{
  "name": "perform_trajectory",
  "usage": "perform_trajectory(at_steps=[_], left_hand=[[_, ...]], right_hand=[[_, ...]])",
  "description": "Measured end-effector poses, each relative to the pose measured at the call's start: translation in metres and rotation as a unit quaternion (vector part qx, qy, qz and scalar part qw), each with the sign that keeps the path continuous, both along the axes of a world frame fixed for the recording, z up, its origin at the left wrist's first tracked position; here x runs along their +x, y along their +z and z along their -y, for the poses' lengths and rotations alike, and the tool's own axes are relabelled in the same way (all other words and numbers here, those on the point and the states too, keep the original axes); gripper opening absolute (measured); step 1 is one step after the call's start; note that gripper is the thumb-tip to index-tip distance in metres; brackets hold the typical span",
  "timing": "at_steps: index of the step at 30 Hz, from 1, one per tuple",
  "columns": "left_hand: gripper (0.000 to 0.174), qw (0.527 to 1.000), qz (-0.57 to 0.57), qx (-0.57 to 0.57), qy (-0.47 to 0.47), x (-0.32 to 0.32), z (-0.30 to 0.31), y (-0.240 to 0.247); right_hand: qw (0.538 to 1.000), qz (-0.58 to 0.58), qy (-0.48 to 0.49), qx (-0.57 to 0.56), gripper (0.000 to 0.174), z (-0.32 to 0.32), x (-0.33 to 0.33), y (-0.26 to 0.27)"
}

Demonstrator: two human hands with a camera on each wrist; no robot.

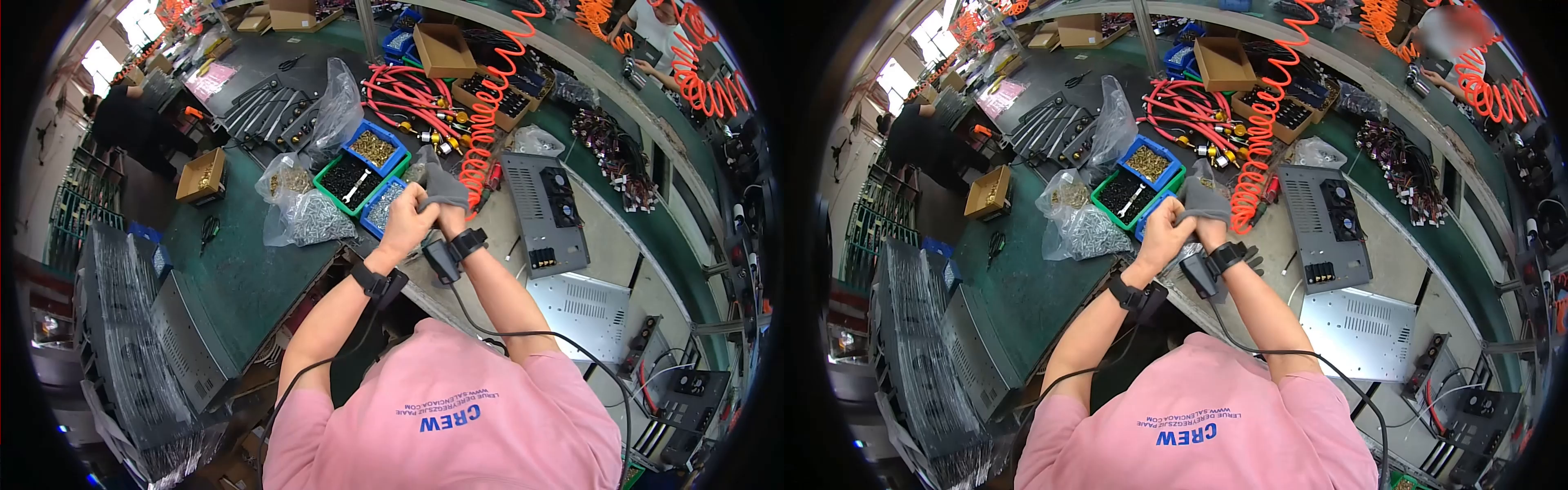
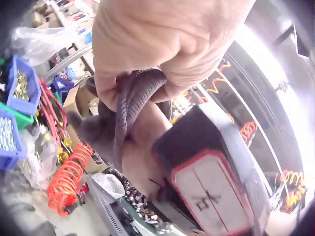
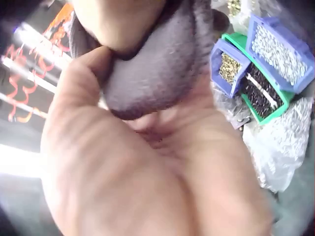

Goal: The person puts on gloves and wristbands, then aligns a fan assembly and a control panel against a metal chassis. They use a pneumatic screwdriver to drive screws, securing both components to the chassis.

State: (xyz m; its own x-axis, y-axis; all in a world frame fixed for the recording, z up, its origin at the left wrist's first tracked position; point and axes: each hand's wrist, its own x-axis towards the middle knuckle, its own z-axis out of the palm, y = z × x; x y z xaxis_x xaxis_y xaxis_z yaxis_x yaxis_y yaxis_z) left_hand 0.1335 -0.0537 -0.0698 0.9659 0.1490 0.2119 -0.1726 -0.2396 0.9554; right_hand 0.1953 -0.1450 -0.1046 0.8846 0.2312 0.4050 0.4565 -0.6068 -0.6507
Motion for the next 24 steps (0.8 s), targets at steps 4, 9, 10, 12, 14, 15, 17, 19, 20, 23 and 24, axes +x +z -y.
perform_trajectory(at_steps=[4,9,10,12,14,15,17,19,20,23,24], left_hand=[[0.018,0.988,0.067,0.133,0.028,-0.004,0.008,0.017],[0.014,0.96,0.195,0.195,-0.039,-0.012,0.016,0.018],[0.013,0.978,0.148,0.144,-0.029,-0.012,0.016,0.024],[0.021,0.983,0.136,0.121,-0.01,-0.011,0.014,0.023],[0.033,0.996,0.086,0.028,-0.006,-0.02,0.023,0.012],[0.046,0.997,0.033,-0.07,-0.002,-0.028,0.028,0.014],[0.07,0.997,0.041,0.031,-0.063,-0.039,0.031,0.022],[0.078,0.961,0.168,0.188,-0.111,-0.038,0.034,0.023],[0.079,0.963,0.165,0.175,-0.119,-0.035,0.032,0.019],[0.077,0.975,0.06,0.13,-0.169,-0.036,0.033,0.023],[0.077,0.975,0.06,0.131,-0.17,-0.036,0.034,0.024]], right_hand=[[0.933,-0.172,0.222,0.225,0.053,-0.003,0.01,-0.043],[0.967,-0.152,0.052,0.195,0.065,-0.007,0.037,-0.016],[0.862,-0.316,0.053,0.393,0.052,-0.001,0.037,0.003],[0.612,-0.462,0.041,0.64,0.034,0.005,0.046,0.014],[0.595,-0.422,0.012,0.684,0.033,0.01,0.055,0.01],[0.577,-0.381,-0.022,0.722,0.032,0.013,0.06,0.006],[0.607,-0.351,-0.074,0.709,0.034,0.017,0.068,-0.004],[0.671,-0.344,-0.075,0.653,0.028,0.021,0.063,-0.007],[0.676,-0.34,-0.071,0.65,0.024,0.023,0.061,-0.009],[0.757,-0.3,-0.13,0.566,0.023,0.021,0.058,-0.014],[0.829,-0.226,-0.131,0.495,0.02,0.019,0.058,-0.022]])
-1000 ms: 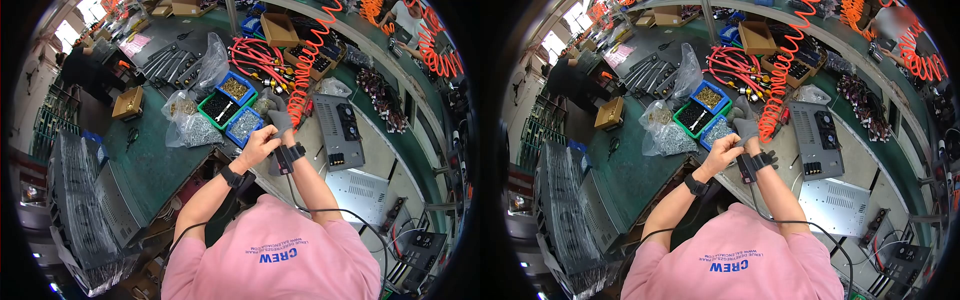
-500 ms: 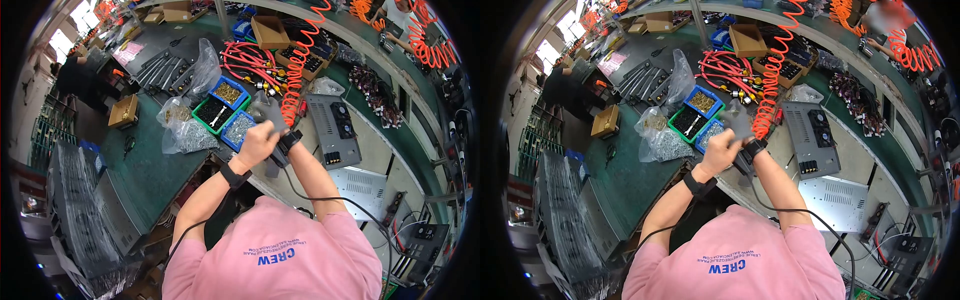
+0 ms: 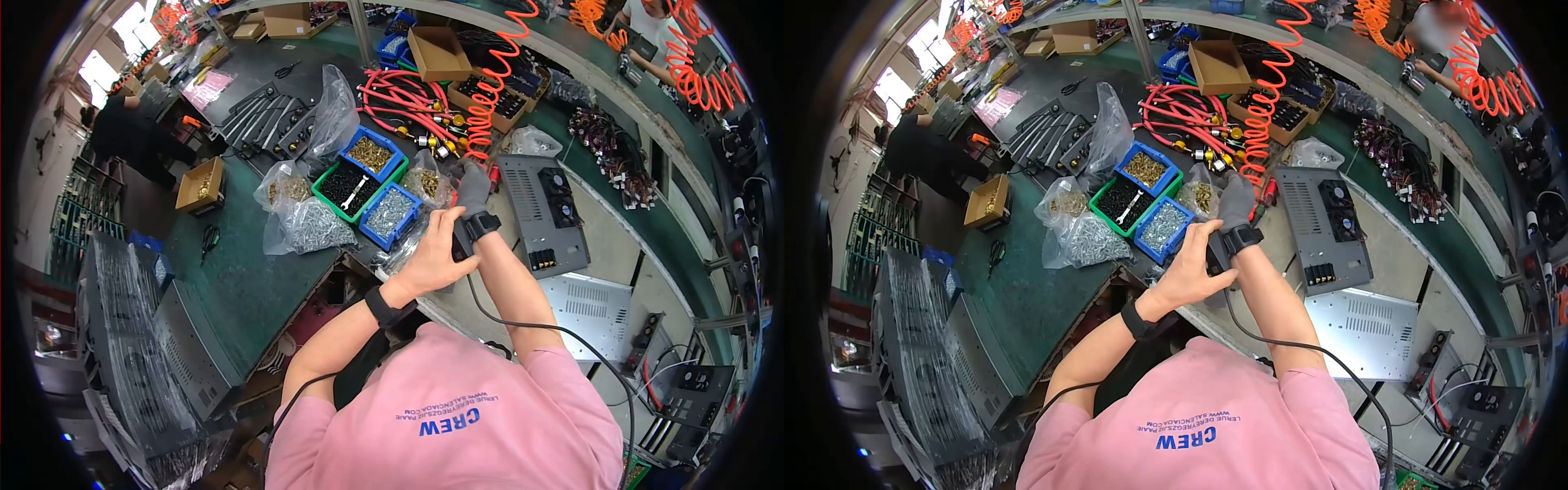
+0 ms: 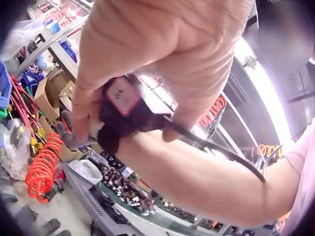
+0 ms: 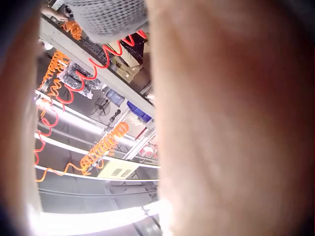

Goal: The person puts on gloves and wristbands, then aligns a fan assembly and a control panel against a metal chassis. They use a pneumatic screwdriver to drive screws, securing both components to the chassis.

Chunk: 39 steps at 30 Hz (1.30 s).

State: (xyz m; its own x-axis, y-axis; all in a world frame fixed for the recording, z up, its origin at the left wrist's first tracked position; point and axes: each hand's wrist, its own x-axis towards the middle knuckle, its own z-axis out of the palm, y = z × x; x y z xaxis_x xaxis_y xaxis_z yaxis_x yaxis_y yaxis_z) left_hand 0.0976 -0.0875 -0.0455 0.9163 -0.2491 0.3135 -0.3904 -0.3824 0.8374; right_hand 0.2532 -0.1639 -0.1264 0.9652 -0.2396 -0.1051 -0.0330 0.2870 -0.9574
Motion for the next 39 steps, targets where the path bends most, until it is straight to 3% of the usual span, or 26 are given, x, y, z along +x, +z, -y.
perform_trajectory(at_steps=[4,6,7,8,9,10,11,12,13,14,15,17,19,20,21,22,23,24,25,26,27,29,34,35,37,39], left_hand=[[0.074,0.996,-0.03,0.059,0.064,0.001,0.007,-0.001],[0.07,0.996,-0.012,0.043,0.08,0.001,0.008,-0.008],[0.07,0.996,-0.01,0.044,0.08,0.0,0.011,-0.009],[0.068,0.995,-0.022,0.035,0.087,-0.006,0.014,-0.01],[0.066,0.995,-0.034,0.026,0.093,-0.012,0.018,-0.009],[0.065,0.993,-0.074,-0.002,0.093,-0.019,0.021,-0.007],[0.065,0.993,-0.073,-0.001,0.091,-0.02,0.021,-0.004],[0.064,0.994,-0.039,0.02,0.097,-0.021,0.021,0.001],[0.063,0.994,-0.007,0.04,0.104,-0.023,0.021,0.007],[0.064,0.995,-0.016,0.053,0.082,-0.024,0.022,0.014],[0.064,0.995,-0.018,0.051,0.08,-0.026,0.023,0.017],[0.065,0.994,-0.006,0.091,0.056,-0.025,0.024,0.021],[0.067,0.993,-0.014,0.102,0.055,-0.032,0.023,0.016],[0.066,0.995,-0.018,0.087,0.049,-0.037,0.023,0.015],[0.066,0.996,-0.021,0.071,0.043,-0.041,0.024,0.014],[0.068,0.997,-0.015,0.06,0.046,-0.043,0.026,0.014],[0.068,0.997,-0.017,0.061,0.044,-0.044,0.026,0.013],[0.066,0.998,0.0,0.057,0.03,-0.045,0.025,0.012],[0.064,0.998,0.017,0.051,0.015,-0.044,0.024,0.011],[0.064,0.998,0.018,0.05,0.015,-0.042,0.021,0.008],[0.059,0.999,-0.005,-0.015,0.049,-0.038,0.016,0.004],[0.042,0.987,-0.002,-0.093,0.133,-0.027,0.011,0.0],[0.021,0.988,0.048,-0.043,0.138,-0.001,0.004,-0.022],[0.021,0.988,0.049,-0.043,0.137,0.001,0.004,-0.024],[0.02,0.973,0.202,0.026,0.11,0.002,0.008,-0.023],[0.019,0.976,0.182,-0.001,0.118,0.003,0.011,-0.027]], right_hand=[[0.997,0.04,-0.063,-0.016,0.015,-0.002,0.005,-0.006],[0.991,0.043,-0.074,0.104,0.015,-0.002,0.007,0.003],[0.991,0.044,-0.074,0.105,0.015,-0.002,0.009,0.008],[0.958,-0.03,-0.057,0.278,0.016,-0.003,0.009,0.013],[0.891,-0.103,-0.038,0.441,0.018,-0.003,0.008,0.017],[0.89,-0.103,-0.039,0.442,0.018,-0.003,0.005,0.02],[0.97,-0.011,-0.039,0.239,0.017,-0.004,0.001,0.023],[0.996,0.08,-0.037,0.021,0.017,-0.005,-0.004,0.025],[0.965,0.164,-0.032,-0.2,0.017,-0.007,-0.008,0.027],[0.899,0.26,-0.032,-0.351,0.017,-0.011,-0.012,0.028],[0.899,0.258,-0.033,-0.353,0.017,-0.009,-0.018,0.034],[0.69,0.431,0.105,-0.571,0.025,-0.006,-0.029,0.053],[0.687,0.408,0.086,-0.595,0.023,-0.009,-0.027,0.043],[0.838,0.276,0.118,-0.456,0.024,-0.012,-0.023,0.038],[0.938,0.127,0.144,-0.29,0.025,-0.013,-0.019,0.035],[0.976,0.032,0.214,-0.003,0.031,-0.013,-0.016,0.032],[0.977,0.03,0.213,-0.002,0.031,-0.013,-0.019,0.025],[0.945,-0.023,0.261,0.196,0.035,-0.012,-0.031,0.031],[0.871,-0.074,0.299,0.384,0.038,-0.01,-0.04,0.039],[0.835,-0.119,0.287,0.454,0.035,-0.005,-0.045,0.046],[0.835,-0.119,0.287,0.453,0.035,0.0,-0.046,0.041],[0.78,-0.022,0.306,0.545,0.041,0.004,-0.048,0.03],[0.846,-0.064,0.222,0.481,0.04,0.003,-0.054,0.035],[0.858,-0.072,0.199,0.468,0.04,0.002,-0.053,0.031],[0.881,-0.092,0.153,0.438,0.039,0.002,-0.052,0.021],[0.901,-0.109,0.105,0.407,0.038,0.002,-0.052,0.013]])
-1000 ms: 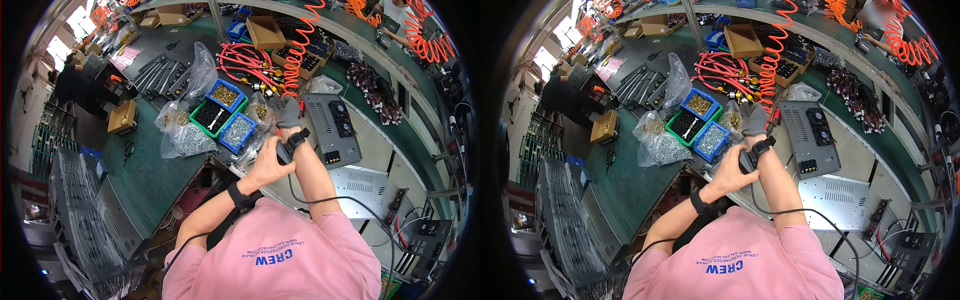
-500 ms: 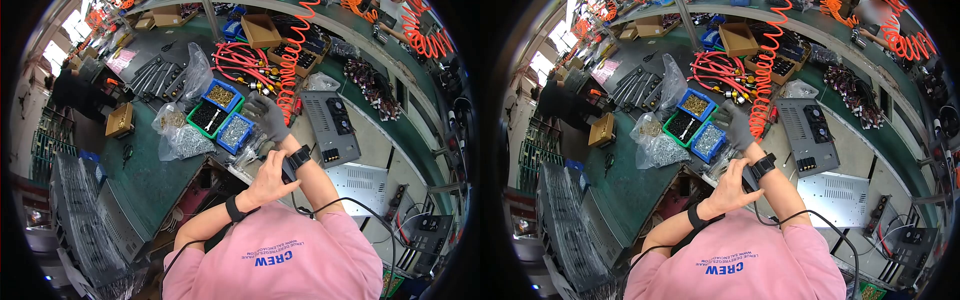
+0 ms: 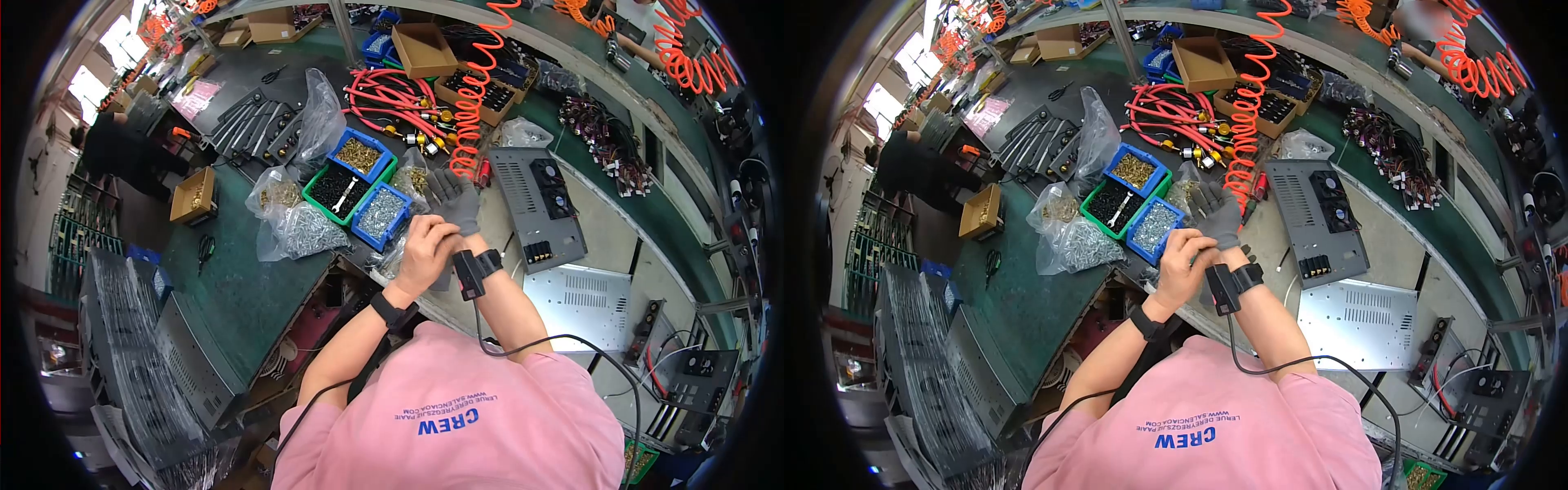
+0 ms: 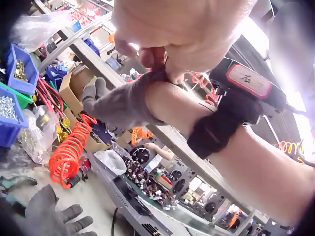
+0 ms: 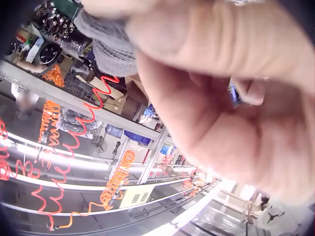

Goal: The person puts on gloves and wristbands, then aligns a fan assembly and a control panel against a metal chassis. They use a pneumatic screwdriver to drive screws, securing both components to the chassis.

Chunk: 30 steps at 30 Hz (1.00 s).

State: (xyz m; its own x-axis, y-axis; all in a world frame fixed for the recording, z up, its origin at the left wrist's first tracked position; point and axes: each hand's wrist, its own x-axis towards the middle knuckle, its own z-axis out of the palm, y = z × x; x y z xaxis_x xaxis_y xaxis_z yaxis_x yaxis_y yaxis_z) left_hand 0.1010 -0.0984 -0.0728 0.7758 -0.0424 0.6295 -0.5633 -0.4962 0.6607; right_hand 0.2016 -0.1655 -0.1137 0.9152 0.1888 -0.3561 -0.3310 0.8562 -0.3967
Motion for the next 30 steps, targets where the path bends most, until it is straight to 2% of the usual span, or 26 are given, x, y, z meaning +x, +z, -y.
perform_trajectory(at_steps=[4,5,6,7,10,11,12,14,15,17,18,20,21,23,26,27,28,29,30], left_hand=[[0.008,0.994,0.049,0.054,0.076,0.008,-0.005,-0.007],[0.01,0.987,-0.115,-0.111,0.002,0.006,-0.005,-0.016],[0.011,0.921,-0.272,-0.269,-0.072,0.004,-0.006,-0.018],[0.013,0.904,-0.275,-0.297,-0.135,0.003,-0.006,-0.02],[0.013,0.921,-0.223,-0.302,-0.104,-0.003,0.003,-0.006],[0.016,0.958,-0.194,-0.21,-0.02,-0.001,-0.001,-0.006],[0.019,0.993,-0.063,-0.07,0.07,0.003,-0.006,-0.01],[0.019,0.968,-0.181,-0.11,0.135,0.002,-0.015,-0.018],[0.019,0.968,-0.181,-0.109,0.137,0.002,-0.012,-0.018],[0.015,0.956,-0.173,-0.183,0.149,0.002,0.004,-0.018],[0.015,0.956,-0.174,-0.184,0.149,0.003,0.007,-0.019],[0.011,0.931,-0.141,-0.306,0.144,0.008,0.012,-0.02],[0.011,0.93,-0.14,-0.307,0.144,0.006,0.017,-0.021],[0.009,0.902,-0.178,-0.393,0.024,-0.007,0.031,-0.027],[0.008,0.902,-0.204,-0.38,-0.033,-0.022,0.043,-0.041],[0.008,0.894,-0.236,-0.379,-0.044,-0.026,0.041,-0.031],[0.008,0.893,-0.236,-0.38,-0.044,-0.026,0.038,-0.026],[0.007,0.897,-0.189,-0.397,-0.053,-0.024,0.036,-0.022],[0.006,0.898,-0.142,-0.412,-0.062,-0.022,0.033,-0.017]], right_hand=[[0.996,-0.042,-0.046,-0.065,0.037,0.001,0.001,0.003],[0.996,-0.05,-0.068,-0.037,0.029,0.005,0.002,0.009],[0.994,-0.057,-0.092,-0.007,0.021,0.007,0.002,0.017],[0.994,-0.058,-0.091,-0.007,0.021,0.008,0.004,0.02],[0.995,0.005,-0.097,0.036,0.022,0.007,0.005,0.028],[0.992,-0.023,-0.108,0.056,0.022,0.006,0.004,0.031],[0.989,-0.05,-0.119,0.076,0.021,0.004,0.004,0.034],[0.986,-0.026,-0.129,0.1,0.02,0.005,0.007,0.037],[0.982,-0.004,-0.142,0.125,0.018,0.006,0.008,0.038],[0.982,0.0,-0.147,0.121,0.018,0.011,0.009,0.039],[0.981,0.005,-0.152,0.117,0.018,0.014,0.009,0.04],[0.981,0.018,-0.162,0.108,0.018,0.02,0.011,0.044],[0.98,0.024,-0.165,0.104,0.018,0.022,0.012,0.046],[0.979,0.036,-0.173,0.098,0.018,0.024,0.014,0.05],[0.978,0.052,-0.183,0.088,0.018,0.024,0.017,0.054],[0.977,0.058,-0.186,0.085,0.018,0.024,0.019,0.054],[0.976,0.064,-0.19,0.081,0.018,0.025,0.021,0.055],[0.976,0.064,-0.191,0.079,0.018,0.025,0.025,0.052],[0.973,0.09,-0.2,-0.07,0.016,0.025,0.032,0.042]])
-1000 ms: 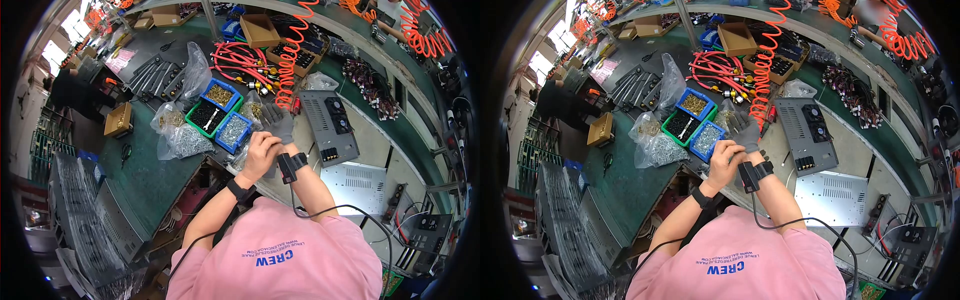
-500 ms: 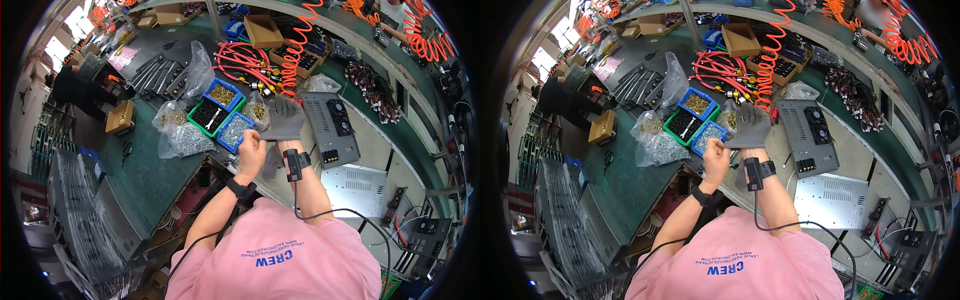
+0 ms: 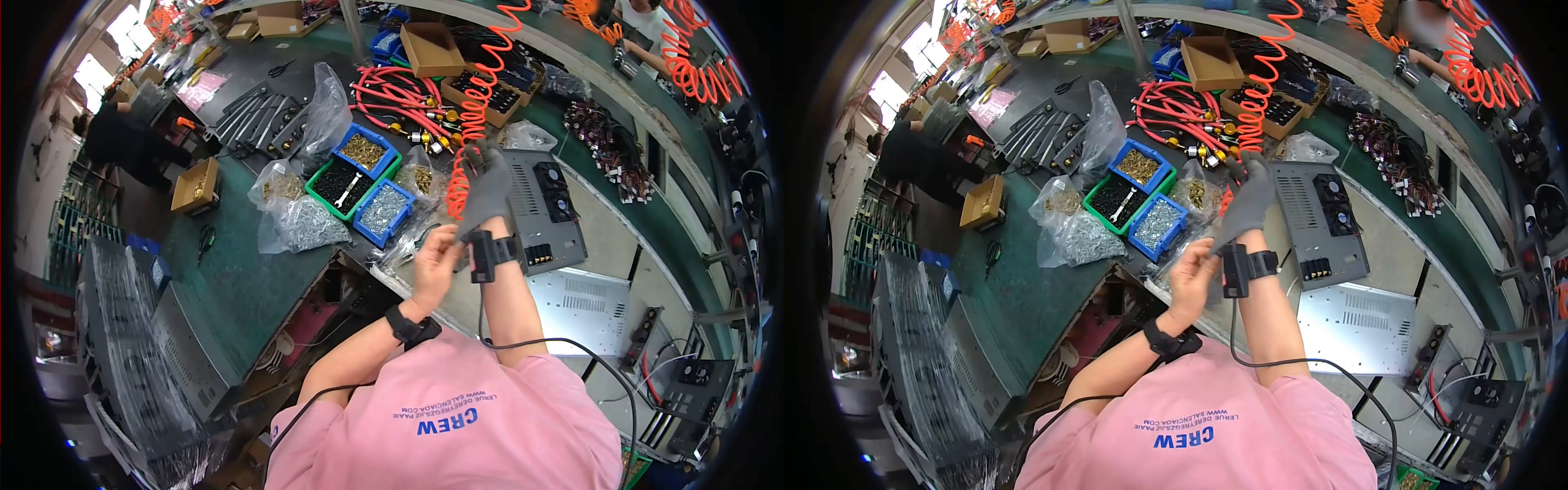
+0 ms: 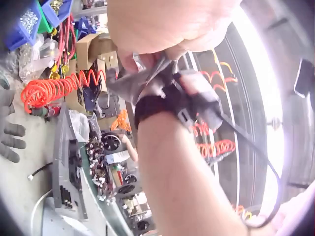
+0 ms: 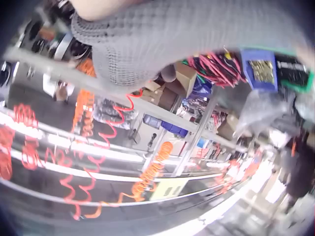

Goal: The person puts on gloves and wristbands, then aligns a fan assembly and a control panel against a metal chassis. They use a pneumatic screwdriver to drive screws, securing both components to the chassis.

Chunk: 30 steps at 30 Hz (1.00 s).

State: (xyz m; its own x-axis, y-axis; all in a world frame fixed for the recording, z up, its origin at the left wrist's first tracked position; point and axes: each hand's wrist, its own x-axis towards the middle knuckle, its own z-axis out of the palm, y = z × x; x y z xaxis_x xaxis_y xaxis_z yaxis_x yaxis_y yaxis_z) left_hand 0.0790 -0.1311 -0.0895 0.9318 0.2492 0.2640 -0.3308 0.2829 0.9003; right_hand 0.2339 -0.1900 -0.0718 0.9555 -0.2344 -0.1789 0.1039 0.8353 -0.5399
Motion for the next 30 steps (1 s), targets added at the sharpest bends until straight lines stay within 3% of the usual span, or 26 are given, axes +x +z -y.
perform_trajectory(at_steps=[1,2,4,6,8,9,10,11,12,14,15,16,17,18,23,25,26,28,29,30], left_hand=[[0.006,0.999,-0.042,-0.019,-0.012,0.0,-0.008,0.011],[0.008,0.993,-0.067,-0.079,-0.057,0.008,-0.015,0.001],[0.015,0.987,-0.07,-0.113,-0.096,0.013,-0.021,0.006],[0.02,0.988,-0.081,-0.062,-0.119,0.021,-0.031,0.004],[0.025,0.985,-0.094,-0.01,-0.142,0.027,-0.035,0.003],[0.028,0.985,-0.093,0.077,-0.127,0.028,-0.033,0.007],[0.031,0.976,-0.091,0.163,-0.111,0.031,-0.032,0.009],[0.03,0.975,-0.051,0.206,-0.06,0.035,-0.031,0.008],[0.03,0.975,-0.05,0.206,-0.06,0.039,-0.033,0.009],[0.028,0.966,-0.122,0.225,-0.021,0.045,-0.038,0.01],[0.021,0.946,-0.106,0.304,0.041,0.047,-0.04,0.015],[0.021,0.946,-0.105,0.304,0.041,0.05,-0.04,0.013],[0.019,0.93,-0.016,0.36,0.078,0.053,-0.039,0.01],[0.016,0.901,0.073,0.412,0.114,0.055,-0.039,0.009],[0.012,0.894,0.118,0.413,0.131,0.056,-0.042,0.012],[0.016,0.959,-0.113,0.259,-0.028,0.052,-0.039,0.017],[0.016,0.959,-0.112,0.258,-0.029,0.056,-0.04,0.011],[0.023,0.963,-0.181,0.151,-0.132,0.065,-0.044,0.0],[0.023,0.963,-0.181,0.151,-0.132,0.066,-0.044,-0.005],[0.026,0.953,-0.154,0.234,-0.117,0.067,-0.044,-0.005]], right_hand=[[0.988,-0.004,-0.024,-0.15,0.015,0.0,0.004,-0.009],[0.988,-0.004,-0.027,-0.151,0.015,0.001,0.006,-0.02],[0.921,0.042,0.049,-0.385,0.022,-0.005,0.005,-0.034],[0.902,0.033,0.046,-0.428,0.026,-0.011,-0.001,-0.041],[0.759,0.039,0.07,-0.646,0.029,-0.012,-0.008,-0.044],[0.729,0.035,0.122,-0.673,0.03,-0.015,-0.009,-0.047],[0.729,0.035,0.123,-0.673,0.03,-0.014,-0.008,-0.052],[0.717,0.047,0.187,-0.67,0.029,-0.015,-0.005,-0.058],[0.702,0.059,0.251,-0.664,0.028,-0.016,-0.003,-0.06],[0.684,0.081,0.255,-0.679,0.019,-0.015,-0.01,-0.067],[0.801,0.033,0.3,-0.517,0.022,-0.012,-0.031,-0.062],[0.882,-0.016,0.333,-0.332,0.024,-0.01,-0.043,-0.059],[0.882,-0.016,0.333,-0.333,0.024,-0.009,-0.039,-0.071],[0.86,0.013,0.333,-0.387,0.024,-0.009,-0.05,-0.084],[0.703,0.148,0.304,-0.625,0.023,-0.017,-0.004,-0.128],[0.619,0.193,0.285,-0.706,0.022,-0.009,0.0,-0.152],[0.573,0.216,0.274,-0.742,0.022,-0.013,0.009,-0.16],[0.473,0.259,0.247,-0.805,0.021,-0.014,0.022,-0.165],[0.473,0.258,0.247,-0.805,0.021,-0.007,0.021,-0.169],[0.486,0.247,0.295,-0.785,0.021,0.001,0.011,-0.153]])
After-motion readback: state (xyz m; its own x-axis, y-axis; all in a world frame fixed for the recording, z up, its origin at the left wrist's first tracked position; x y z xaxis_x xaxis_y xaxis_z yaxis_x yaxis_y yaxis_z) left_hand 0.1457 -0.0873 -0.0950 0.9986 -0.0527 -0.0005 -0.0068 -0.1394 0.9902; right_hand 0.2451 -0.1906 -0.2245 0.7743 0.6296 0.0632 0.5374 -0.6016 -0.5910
